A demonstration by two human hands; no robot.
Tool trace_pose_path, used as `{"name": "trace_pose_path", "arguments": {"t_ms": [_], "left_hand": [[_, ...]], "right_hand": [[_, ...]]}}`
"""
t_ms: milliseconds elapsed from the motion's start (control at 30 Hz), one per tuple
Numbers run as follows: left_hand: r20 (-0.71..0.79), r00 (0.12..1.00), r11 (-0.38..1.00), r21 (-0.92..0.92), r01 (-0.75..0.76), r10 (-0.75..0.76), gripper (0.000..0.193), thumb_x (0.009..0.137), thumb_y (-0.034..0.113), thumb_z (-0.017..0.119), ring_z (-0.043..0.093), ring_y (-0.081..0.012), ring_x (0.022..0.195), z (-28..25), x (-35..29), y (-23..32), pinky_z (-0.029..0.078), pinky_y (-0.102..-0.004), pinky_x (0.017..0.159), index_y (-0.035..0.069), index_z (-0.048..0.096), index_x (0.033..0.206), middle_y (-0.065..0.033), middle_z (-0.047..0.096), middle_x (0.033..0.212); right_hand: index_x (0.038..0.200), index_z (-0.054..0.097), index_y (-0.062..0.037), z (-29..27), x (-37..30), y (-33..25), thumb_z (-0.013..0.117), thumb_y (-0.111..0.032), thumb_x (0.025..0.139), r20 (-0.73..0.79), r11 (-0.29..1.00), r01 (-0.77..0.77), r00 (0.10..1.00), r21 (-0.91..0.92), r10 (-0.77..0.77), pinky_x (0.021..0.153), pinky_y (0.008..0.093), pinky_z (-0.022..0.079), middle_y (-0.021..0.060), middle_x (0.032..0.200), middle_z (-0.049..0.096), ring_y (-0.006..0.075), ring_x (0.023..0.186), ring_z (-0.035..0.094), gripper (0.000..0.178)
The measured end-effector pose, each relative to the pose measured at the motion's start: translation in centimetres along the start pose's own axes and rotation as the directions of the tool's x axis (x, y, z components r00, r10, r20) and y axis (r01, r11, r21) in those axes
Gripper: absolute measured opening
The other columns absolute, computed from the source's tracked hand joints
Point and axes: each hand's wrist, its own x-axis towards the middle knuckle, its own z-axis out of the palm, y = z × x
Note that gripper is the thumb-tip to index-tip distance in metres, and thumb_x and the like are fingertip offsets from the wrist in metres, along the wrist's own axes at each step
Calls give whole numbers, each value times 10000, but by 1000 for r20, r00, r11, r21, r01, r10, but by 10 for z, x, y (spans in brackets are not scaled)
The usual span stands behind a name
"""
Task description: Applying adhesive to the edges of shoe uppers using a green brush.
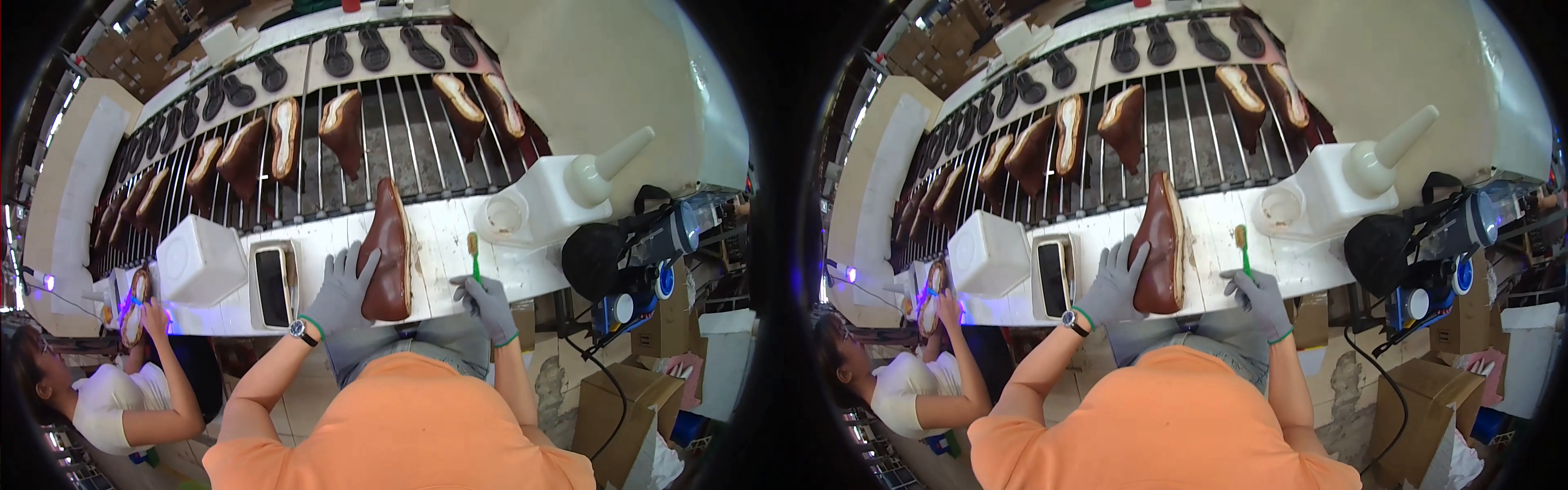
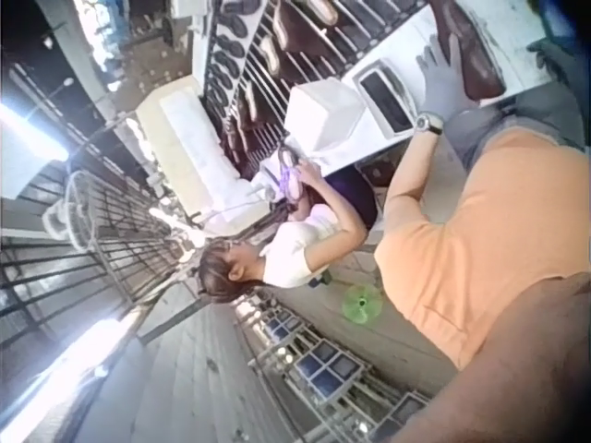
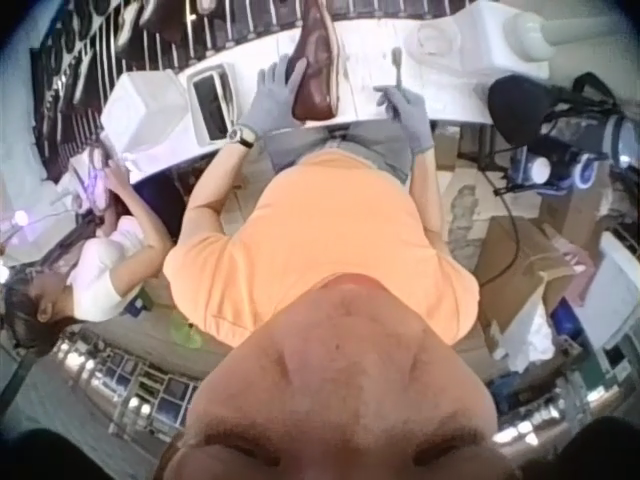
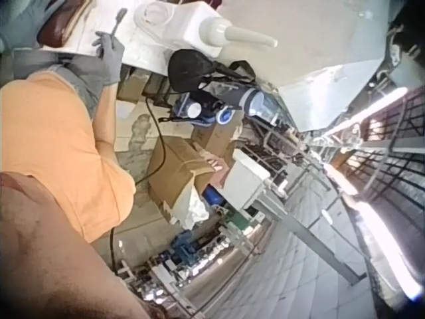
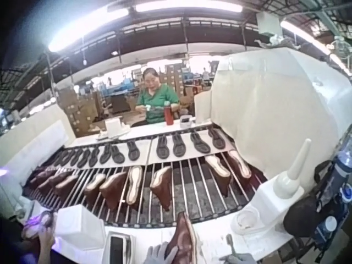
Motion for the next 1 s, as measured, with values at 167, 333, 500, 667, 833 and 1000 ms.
{"name": "trace_pose_path", "arguments": {"t_ms": [167,333,500,667,833,1000], "left_hand": [[-58,998,922,-387,-28,6,1340,536,385,863,367,-490,1301,1,6,-11,326,-526,1099,42,71,1561,-319,308,1423],[-102,995,791,-608,-71,11,1393,544,349,881,319,-495,1351,8,8,-18,293,-491,1152,16,-13,1560,-311,276,1459],[-30,999,701,-713,1,-32,1385,554,338,881,291,-469,1391,6,8,-24,274,-480,1167,31,-13,1566,-286,260,1497],[-24,999,719,-695,5,-29,1386,557,355,883,299,-476,1383,3,9,-21,287,-485,1162,44,-13,1568,-291,269,1489],[-28,998,764,-644,25,-56,1386,554,355,881,324,-505,1351,6,9,-18,305,-509,1145,45,-10,1569,-319,267,1477],[-76,996,809,-588,-5,-49,1374,558,359,883,361,-515,1315,9,9,-15,334,-529,1115,43,8,1569,-329,277,1460]], "right_hand": [[1108,705,12,14,27,19,536,-247,1020,-172,987,157,974,35,-149,482,191,345,-6,733,641,14,549,453,322],[1294,641,-19,22,38,16,549,-223,1019,-91,906,366,916,-210,-391,563,216,349,-14,746,614,24,621,433,355],[1219,698,-75,24,45,-15,668,-134,909,88,803,430,896,-414,-435,629,272,426,52,744,605,111,666,522,317],[1146,735,-77,32,50,-46,687,-146,900,198,691,487,867,-534,-457,603,293,424,68,725,620,130,631,539,260],[1092,752,-119,42,65,-60,682,-237,906,207,541,483,846,-689,-492,597,339,455,91,768,652,227,630,600,231],[1040,754,-132,47,79,-62,657,-291,920,198,406,456,821,-792,-535,623,371,494,74,819,670,284,711,656,222]]}}
